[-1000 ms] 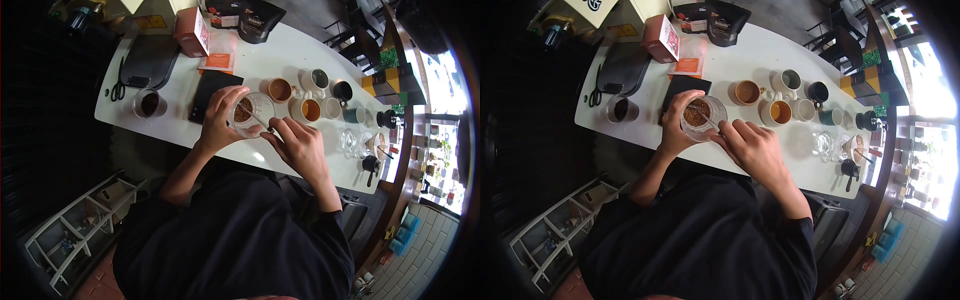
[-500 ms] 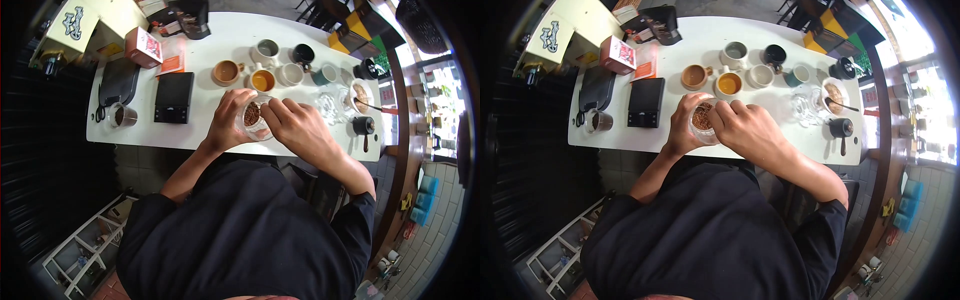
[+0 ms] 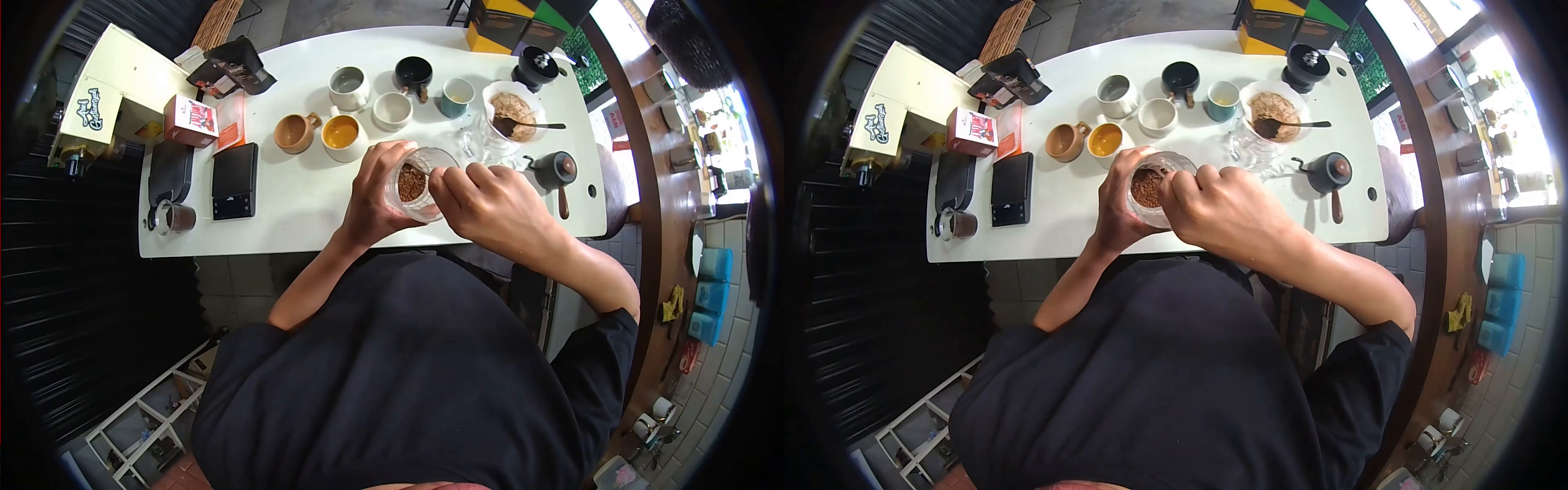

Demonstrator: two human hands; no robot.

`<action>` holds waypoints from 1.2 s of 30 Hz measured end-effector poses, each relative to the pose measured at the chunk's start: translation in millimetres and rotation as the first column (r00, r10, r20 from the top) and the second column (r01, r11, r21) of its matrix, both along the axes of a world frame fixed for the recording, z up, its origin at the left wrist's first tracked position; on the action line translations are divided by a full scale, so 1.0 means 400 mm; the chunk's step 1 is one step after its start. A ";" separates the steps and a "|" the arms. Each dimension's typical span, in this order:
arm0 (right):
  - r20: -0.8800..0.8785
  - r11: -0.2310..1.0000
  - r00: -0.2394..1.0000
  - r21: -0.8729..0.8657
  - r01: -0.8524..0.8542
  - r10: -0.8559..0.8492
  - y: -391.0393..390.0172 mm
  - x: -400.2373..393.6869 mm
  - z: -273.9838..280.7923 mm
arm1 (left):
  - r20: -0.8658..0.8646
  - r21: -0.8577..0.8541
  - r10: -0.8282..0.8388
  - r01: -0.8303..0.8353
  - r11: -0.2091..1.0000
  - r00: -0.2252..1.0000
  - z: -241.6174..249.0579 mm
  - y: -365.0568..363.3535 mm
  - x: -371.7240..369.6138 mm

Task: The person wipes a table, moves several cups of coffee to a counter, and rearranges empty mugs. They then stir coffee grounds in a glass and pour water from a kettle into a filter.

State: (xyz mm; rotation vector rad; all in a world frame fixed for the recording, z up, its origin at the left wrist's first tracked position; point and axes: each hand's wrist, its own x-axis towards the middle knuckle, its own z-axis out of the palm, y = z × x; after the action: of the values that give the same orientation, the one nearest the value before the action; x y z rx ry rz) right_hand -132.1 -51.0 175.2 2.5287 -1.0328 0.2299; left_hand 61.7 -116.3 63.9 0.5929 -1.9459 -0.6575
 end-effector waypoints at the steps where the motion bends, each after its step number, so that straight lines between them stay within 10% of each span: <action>1: 0.004 1.000 1.000 0.003 0.002 -0.002 0.003 -0.018 -0.007 | 0.004 0.003 -0.002 0.002 1.000 1.000 -0.003 0.004 -0.018; 10: 0.245 0.912 0.968 0.407 -0.049 -0.057 0.004 -0.125 -0.043 | 0.031 -0.070 0.089 -0.087 0.994 0.996 -0.021 0.026 -0.109; 16: 0.425 0.726 0.819 0.688 -0.014 -0.386 0.000 -0.118 -0.069 | 0.135 -0.174 0.143 -0.119 0.978 0.980 -0.042 0.031 -0.103; 36: 0.526 0.541 0.387 0.837 -0.079 -0.757 0.012 -0.180 -0.072 | 0.059 0.060 0.121 -0.125 0.990 0.991 -0.063 0.032 -0.127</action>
State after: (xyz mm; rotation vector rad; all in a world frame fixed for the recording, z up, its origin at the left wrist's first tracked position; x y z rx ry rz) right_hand -204.1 -46.1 146.5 2.6228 -2.6495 1.3458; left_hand 10.7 -103.3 38.9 0.7722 -1.9277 -0.6330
